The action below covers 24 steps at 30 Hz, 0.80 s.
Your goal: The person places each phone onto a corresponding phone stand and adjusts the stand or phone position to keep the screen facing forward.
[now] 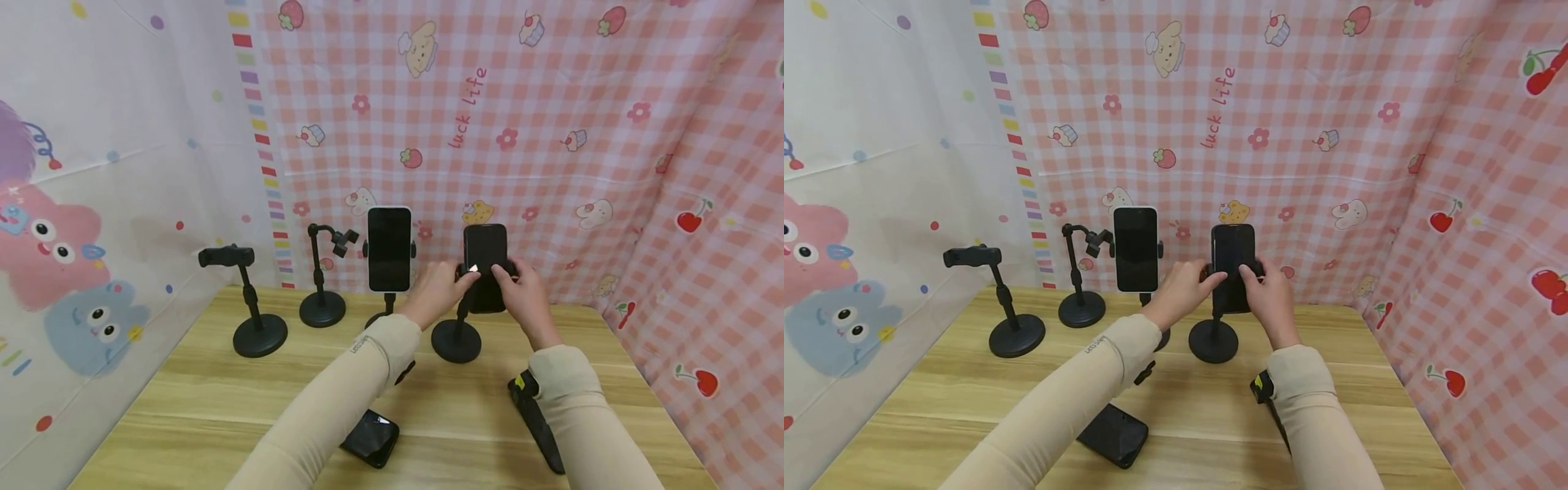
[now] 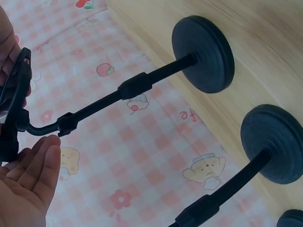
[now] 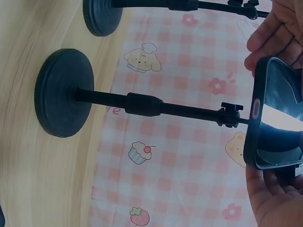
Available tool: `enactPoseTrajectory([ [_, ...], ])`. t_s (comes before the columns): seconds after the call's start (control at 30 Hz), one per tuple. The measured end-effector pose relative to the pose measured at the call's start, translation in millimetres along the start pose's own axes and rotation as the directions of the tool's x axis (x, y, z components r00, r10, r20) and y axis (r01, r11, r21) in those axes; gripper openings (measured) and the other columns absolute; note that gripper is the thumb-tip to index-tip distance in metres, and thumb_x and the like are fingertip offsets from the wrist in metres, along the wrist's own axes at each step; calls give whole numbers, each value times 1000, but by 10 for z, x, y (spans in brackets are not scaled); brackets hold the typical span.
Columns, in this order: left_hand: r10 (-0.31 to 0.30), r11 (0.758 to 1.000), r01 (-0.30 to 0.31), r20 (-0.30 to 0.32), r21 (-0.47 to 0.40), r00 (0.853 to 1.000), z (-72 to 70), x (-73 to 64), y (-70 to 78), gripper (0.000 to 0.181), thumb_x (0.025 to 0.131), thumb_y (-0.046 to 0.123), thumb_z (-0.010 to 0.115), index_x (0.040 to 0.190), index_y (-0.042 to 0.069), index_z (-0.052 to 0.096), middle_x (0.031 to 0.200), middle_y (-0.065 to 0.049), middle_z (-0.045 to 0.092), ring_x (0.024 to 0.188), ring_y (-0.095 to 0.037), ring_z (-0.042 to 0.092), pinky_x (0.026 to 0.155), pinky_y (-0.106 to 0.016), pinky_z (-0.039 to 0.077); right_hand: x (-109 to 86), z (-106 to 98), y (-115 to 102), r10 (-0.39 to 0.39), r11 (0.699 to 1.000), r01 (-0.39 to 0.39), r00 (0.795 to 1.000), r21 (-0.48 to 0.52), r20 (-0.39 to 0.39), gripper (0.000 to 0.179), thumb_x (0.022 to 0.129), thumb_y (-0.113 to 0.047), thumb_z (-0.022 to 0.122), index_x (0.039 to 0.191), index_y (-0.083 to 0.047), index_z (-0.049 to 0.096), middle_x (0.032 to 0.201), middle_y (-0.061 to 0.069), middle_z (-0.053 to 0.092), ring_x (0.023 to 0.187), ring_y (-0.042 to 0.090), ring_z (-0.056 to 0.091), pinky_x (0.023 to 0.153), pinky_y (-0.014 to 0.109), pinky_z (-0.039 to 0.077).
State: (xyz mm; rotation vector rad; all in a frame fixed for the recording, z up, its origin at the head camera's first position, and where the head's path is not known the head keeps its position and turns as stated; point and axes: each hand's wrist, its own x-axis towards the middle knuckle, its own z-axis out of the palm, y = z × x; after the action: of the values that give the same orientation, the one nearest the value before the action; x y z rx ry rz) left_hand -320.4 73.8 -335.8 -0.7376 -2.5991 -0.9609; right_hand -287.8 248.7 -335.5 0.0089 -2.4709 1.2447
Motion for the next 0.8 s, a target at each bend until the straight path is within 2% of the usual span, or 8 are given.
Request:
enactPoseTrajectory([
  [0.13, -48, 996, 49, 6, -75, 999, 0, 15, -11, 36, 101, 42, 56, 103, 7, 66, 71, -1, 56, 59, -13, 54, 53, -23, 44, 10, 10, -40, 62, 997, -63, 998, 33, 23, 54, 103, -35, 54, 141, 2, 48, 136, 25, 53, 119, 40, 56, 98, 53, 46],
  [0.33, -121, 980, 124, 25, -157, 992, -4, 34, -23, 32, 101, 37, 58, 100, 5, 62, 77, -5, 56, 64, -16, 55, 56, -26, 46, 37, 43, -60, 127, 989, -130, 991, 75, 34, 54, 101, -35, 57, 141, 0, 49, 129, 23, 58, 110, 36, 60, 94, 48, 48],
  [0.43, -160, 973, 164, 38, -163, 986, -5, 32, -18, 36, 101, 37, 58, 112, 3, 63, 86, -5, 60, 72, -16, 58, 65, -27, 51, 52, 58, -51, 138, 984, -143, 989, 103, 56, 52, 102, -33, 57, 140, 2, 48, 125, 24, 59, 108, 35, 60, 94, 47, 49],
  [0.57, -193, 966, 199, 51, -162, 980, -6, 30, -6, 42, 101, 38, 57, 124, 2, 60, 95, -5, 62, 79, -16, 59, 70, -29, 53, 68, 77, -38, 133, 982, -142, 988, 125, 80, 52, 102, -32, 56, 140, 2, 48, 122, 24, 60, 106, 34, 61, 93, 46, 50],
  [0.8, -197, 969, 199, 32, -147, 980, 16, 28, -6, 38, 101, 37, 57, 117, 2, 61, 86, -5, 60, 72, -17, 57, 62, -28, 48, 74, 88, -23, 117, 988, -124, 990, 95, 83, 46, 102, -34, 55, 135, -1, 55, 117, 21, 62, 97, 31, 60, 85, 41, 51],
])
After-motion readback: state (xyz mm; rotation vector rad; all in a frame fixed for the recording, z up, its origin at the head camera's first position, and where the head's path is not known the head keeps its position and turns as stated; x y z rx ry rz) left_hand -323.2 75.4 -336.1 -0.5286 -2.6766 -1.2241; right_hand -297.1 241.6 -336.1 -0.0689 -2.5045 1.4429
